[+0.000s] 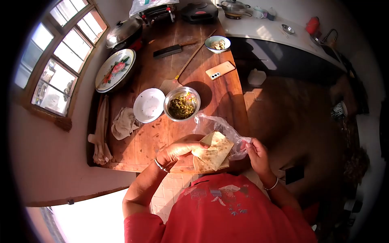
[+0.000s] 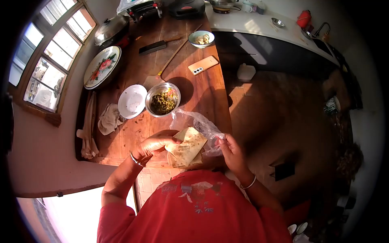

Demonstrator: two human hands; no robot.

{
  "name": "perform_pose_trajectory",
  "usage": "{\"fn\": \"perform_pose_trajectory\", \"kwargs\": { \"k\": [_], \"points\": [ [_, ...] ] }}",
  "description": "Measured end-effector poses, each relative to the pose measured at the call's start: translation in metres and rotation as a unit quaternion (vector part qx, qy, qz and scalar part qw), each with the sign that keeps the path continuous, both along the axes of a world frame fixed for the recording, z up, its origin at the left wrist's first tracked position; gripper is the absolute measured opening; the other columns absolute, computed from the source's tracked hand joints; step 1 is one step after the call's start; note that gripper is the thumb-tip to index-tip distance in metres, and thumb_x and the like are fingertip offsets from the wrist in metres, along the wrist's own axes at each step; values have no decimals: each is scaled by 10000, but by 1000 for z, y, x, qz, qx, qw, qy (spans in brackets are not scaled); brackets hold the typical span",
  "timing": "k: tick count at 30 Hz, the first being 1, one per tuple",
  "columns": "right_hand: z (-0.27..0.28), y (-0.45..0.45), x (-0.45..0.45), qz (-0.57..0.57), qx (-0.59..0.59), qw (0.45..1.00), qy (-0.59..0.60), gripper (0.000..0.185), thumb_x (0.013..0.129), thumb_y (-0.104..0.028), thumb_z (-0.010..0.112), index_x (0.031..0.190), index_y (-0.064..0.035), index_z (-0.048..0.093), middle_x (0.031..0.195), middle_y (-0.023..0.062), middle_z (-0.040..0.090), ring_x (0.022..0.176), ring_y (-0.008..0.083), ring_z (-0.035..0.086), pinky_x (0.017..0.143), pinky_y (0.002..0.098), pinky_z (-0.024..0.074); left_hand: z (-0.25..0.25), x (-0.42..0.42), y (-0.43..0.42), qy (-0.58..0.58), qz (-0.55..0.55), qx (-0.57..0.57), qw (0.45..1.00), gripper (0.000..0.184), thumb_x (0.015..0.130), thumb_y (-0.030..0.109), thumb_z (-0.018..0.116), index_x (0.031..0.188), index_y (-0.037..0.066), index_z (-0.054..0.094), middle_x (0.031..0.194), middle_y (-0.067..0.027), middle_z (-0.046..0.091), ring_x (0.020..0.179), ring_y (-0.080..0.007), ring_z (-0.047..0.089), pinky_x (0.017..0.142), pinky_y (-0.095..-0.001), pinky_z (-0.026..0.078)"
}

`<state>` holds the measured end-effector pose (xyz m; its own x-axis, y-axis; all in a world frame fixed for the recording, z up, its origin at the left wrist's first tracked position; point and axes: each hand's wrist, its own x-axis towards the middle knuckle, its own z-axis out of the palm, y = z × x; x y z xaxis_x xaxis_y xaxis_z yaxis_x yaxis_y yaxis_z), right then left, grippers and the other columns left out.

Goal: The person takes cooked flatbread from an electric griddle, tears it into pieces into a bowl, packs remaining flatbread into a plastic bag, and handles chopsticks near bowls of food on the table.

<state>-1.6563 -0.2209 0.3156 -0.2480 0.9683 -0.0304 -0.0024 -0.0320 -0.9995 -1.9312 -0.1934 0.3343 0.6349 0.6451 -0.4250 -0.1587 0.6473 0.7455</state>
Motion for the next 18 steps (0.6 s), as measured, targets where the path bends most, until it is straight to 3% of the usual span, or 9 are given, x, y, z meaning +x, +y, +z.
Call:
{"fn": "perform_pose_trajectory", "kwargs": {
  "k": [1, 3, 4, 8, 9, 12, 18],
  "points": [
    [4, -1, 0, 1, 1, 1000, 0, 204, 928, -136, 478, 1053, 11, 541, 904, 36, 569, 838, 105, 527, 752, 240, 429, -12, 1, 1, 3, -8, -12, 1000, 538, 789, 240, 618, 1181, -94, 464, 1102, -127, 571, 1005, -181, 547, 885, -285, 422],
    [17, -3, -3, 33, 187, 968, -165, 184, 890, -87, 516, 1036, 16, 560, 928, 66, 561, 832, 156, 541, 737, 255, 432, -21, 3, 4, 15, -3, -21, 1000, 498, 792, 246, 621, 1145, -82, 498, 1080, -117, 580, 982, -175, 554, 868, -287, 432],
    [14, -3, -4, 40, 253, 948, -189, 205, 833, -38, 561, 1034, 1, 578, 902, 90, 535, 799, 219, 545, 709, 280, 441, -26, 4, 5, 28, 0, -33, 999, 459, 795, 251, 624, 1109, -70, 532, 1058, -106, 589, 959, -170, 561, 852, -288, 443],
    [20, -6, -11, 105, 331, 906, -244, 270, 788, -24, 599, 1051, -86, 604, 799, 83, 488, 727, 235, 531, 643, 333, 452, -49, 10, 7, 54, 43, -59, 996, 348, 812, 198, 617, 1074, -20, 552, 1023, -86, 599, 960, -182, 563, 872, -313, 432],
    [19, -7, -11, 105, 332, 905, -244, 270, 788, -24, 599, 1051, -86, 604, 799, 83, 488, 727, 235, 531, 643, 333, 452, -50, 14, 6, 55, 43, -57, 996, 348, 812, 198, 617, 1074, -20, 552, 1023, -86, 599, 960, -182, 563, 872, -313, 432],
    [13, -9, -14, 159, 332, 899, -236, 300, 764, -39, 609, 1053, -117, 611, 805, 76, 501, 727, 238, 539, 635, 334, 464, -55, 24, 3, -128, 157, -183, 962, 436, 800, 181, 636, 1165, -5, 486, 1118, -113, 569, 1047, -228, 537, 947, -366, 410],
    [4, -9, -22, 202, 308, 904, -218, 292, 785, -41, 583, 1064, -126, 606, 832, 75, 528, 768, 245, 561, 655, 337, 476, -71, 57, -7, -228, 316, -161, 907, 471, 825, 137, 603, 1234, -8, 420, 1198, -138, 523, 1115, -260, 493, 1006, -403, 361]
  ]
}}
